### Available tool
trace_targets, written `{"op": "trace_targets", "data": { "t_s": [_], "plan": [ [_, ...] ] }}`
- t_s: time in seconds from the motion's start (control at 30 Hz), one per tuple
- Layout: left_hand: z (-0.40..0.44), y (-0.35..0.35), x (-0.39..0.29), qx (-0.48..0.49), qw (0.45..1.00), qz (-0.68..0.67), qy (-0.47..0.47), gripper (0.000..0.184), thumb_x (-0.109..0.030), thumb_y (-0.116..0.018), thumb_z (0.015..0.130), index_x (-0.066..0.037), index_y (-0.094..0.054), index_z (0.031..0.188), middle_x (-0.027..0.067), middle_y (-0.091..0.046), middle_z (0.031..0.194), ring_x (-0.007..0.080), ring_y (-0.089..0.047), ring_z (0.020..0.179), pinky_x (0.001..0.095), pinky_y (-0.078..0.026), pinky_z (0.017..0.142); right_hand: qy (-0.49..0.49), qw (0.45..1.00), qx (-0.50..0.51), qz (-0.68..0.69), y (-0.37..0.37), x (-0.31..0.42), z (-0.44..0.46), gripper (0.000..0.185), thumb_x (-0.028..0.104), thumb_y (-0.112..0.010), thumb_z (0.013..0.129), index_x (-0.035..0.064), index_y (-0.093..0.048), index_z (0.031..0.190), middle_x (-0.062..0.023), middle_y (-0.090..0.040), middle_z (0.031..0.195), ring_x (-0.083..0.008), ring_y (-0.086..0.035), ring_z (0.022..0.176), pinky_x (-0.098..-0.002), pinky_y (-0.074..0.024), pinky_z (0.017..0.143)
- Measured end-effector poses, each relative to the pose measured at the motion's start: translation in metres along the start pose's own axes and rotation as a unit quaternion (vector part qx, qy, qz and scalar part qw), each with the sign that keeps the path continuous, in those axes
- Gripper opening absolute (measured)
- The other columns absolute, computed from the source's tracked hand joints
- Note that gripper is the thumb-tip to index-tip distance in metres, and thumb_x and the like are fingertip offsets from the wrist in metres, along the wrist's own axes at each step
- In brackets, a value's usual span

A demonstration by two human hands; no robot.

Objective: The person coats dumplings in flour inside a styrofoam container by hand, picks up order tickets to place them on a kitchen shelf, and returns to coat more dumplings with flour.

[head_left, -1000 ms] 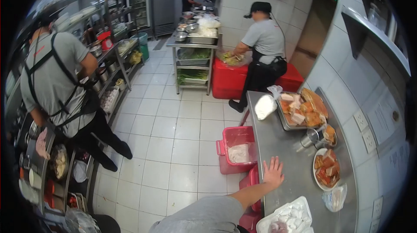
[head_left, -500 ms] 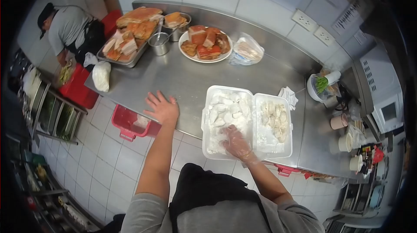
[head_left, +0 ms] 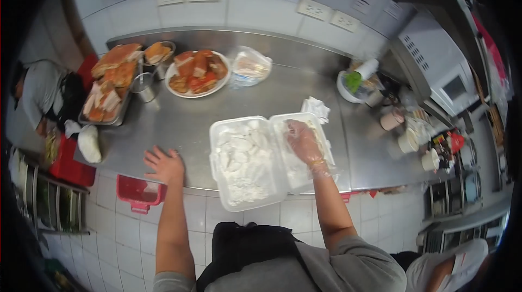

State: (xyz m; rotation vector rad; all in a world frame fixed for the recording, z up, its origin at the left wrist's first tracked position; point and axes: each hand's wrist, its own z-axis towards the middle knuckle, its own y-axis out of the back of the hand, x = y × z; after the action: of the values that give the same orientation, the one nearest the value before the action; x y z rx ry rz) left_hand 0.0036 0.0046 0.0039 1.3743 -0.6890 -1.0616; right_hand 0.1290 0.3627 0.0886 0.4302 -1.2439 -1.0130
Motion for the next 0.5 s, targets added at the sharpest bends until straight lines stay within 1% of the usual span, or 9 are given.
{"op": "trace_targets", "data": {
  "t_s": [0.03,0.1,0.13,0.23,0.33,0.37,0.47,0.5],
  "plan": [
    [0.001,0.000,0.000,-0.002,1.000,0.006,0.003,0.060,-0.043,-0.044,0.090,-0.012,-0.033,0.141,0.0150,-0.021,0.151,0.0335,-0.016,0.140,0.0679,-0.017,0.103,-0.008,0.999,-0.023,-0.048,0.014,-0.016,-0.005,0.043,0.016,-0.062,0.080,0.0017,-0.054,0.120,-0.0231,-0.057,0.112,-0.0377,-0.054,0.105,-0.0425,-0.0423,0.093],
    [0.001,0.001,-0.001,-0.001,1.000,0.013,0.000,0.060,-0.043,-0.043,0.091,-0.012,-0.032,0.141,0.0146,-0.021,0.151,0.0332,-0.016,0.140,0.0681,-0.018,0.103,-0.085,0.988,-0.020,-0.128,0.035,-0.052,-0.025,0.042,0.014,-0.061,0.078,0.0013,-0.055,0.118,-0.0233,-0.058,0.109,-0.0372,-0.054,0.105,-0.0427,-0.0430,0.092],
    [0.001,0.000,0.000,-0.003,1.000,0.019,0.002,0.060,-0.043,-0.043,0.091,-0.012,-0.032,0.141,0.0145,-0.021,0.151,0.0330,-0.016,0.140,0.0683,-0.018,0.102,-0.121,0.979,-0.016,-0.165,0.040,-0.058,-0.036,0.042,0.013,-0.060,0.077,0.0011,-0.055,0.116,-0.0235,-0.058,0.108,-0.0370,-0.054,0.104,-0.0428,-0.0433,0.091],
    [0.002,-0.004,0.001,-0.010,1.000,0.016,0.002,0.060,-0.043,-0.043,0.091,-0.012,-0.032,0.141,0.0144,-0.021,0.151,0.0327,-0.016,0.140,0.0684,-0.019,0.102,-0.200,0.953,0.063,-0.218,0.038,-0.056,-0.065,0.043,0.011,-0.062,0.073,-0.0010,-0.055,0.113,-0.0229,-0.059,0.103,-0.0359,-0.054,0.103,-0.0429,-0.0452,0.089],
    [0.001,-0.001,0.000,-0.007,1.000,0.018,0.003,0.060,-0.043,-0.042,0.091,-0.012,-0.032,0.142,0.0143,-0.021,0.151,0.0324,-0.017,0.140,0.0680,-0.019,0.102,-0.076,0.961,-0.040,-0.261,0.010,-0.061,-0.096,0.042,0.010,-0.064,0.070,-0.0018,-0.055,0.109,-0.0225,-0.059,0.100,-0.0362,-0.055,0.100,-0.0433,-0.0466,0.087],
    [0.000,-0.002,0.001,-0.008,1.000,0.016,0.003,0.060,-0.043,-0.042,0.091,-0.012,-0.032,0.142,0.0142,-0.021,0.151,0.0323,-0.017,0.140,0.0680,-0.018,0.102,-0.130,0.955,-0.062,-0.259,0.003,-0.061,-0.102,0.043,0.011,-0.065,0.068,-0.0004,-0.055,0.108,-0.0220,-0.059,0.099,-0.0368,-0.055,0.100,-0.0437,-0.0475,0.085],
    [0.002,-0.004,0.000,-0.013,1.000,0.009,0.005,0.060,-0.044,-0.042,0.091,-0.012,-0.033,0.141,0.0141,-0.021,0.151,0.0321,-0.017,0.140,0.0679,-0.017,0.103,-0.169,0.953,-0.061,-0.245,0.008,-0.049,-0.102,0.042,0.011,-0.064,0.068,0.0008,-0.056,0.108,-0.0216,-0.059,0.099,-0.0365,-0.055,0.100,-0.0441,-0.0472,0.086],
    [0.002,-0.005,-0.001,-0.014,1.000,0.005,0.006,0.061,-0.044,-0.042,0.091,-0.012,-0.033,0.141,0.0141,-0.021,0.151,0.0321,-0.016,0.140,0.0679,-0.016,0.103,-0.165,0.954,-0.032,-0.250,0.007,-0.053,-0.102,0.044,0.012,-0.065,0.067,0.0009,-0.056,0.109,-0.0232,-0.059,0.101,-0.0381,-0.055,0.100,-0.0444,-0.0465,0.087]
  ]
}}
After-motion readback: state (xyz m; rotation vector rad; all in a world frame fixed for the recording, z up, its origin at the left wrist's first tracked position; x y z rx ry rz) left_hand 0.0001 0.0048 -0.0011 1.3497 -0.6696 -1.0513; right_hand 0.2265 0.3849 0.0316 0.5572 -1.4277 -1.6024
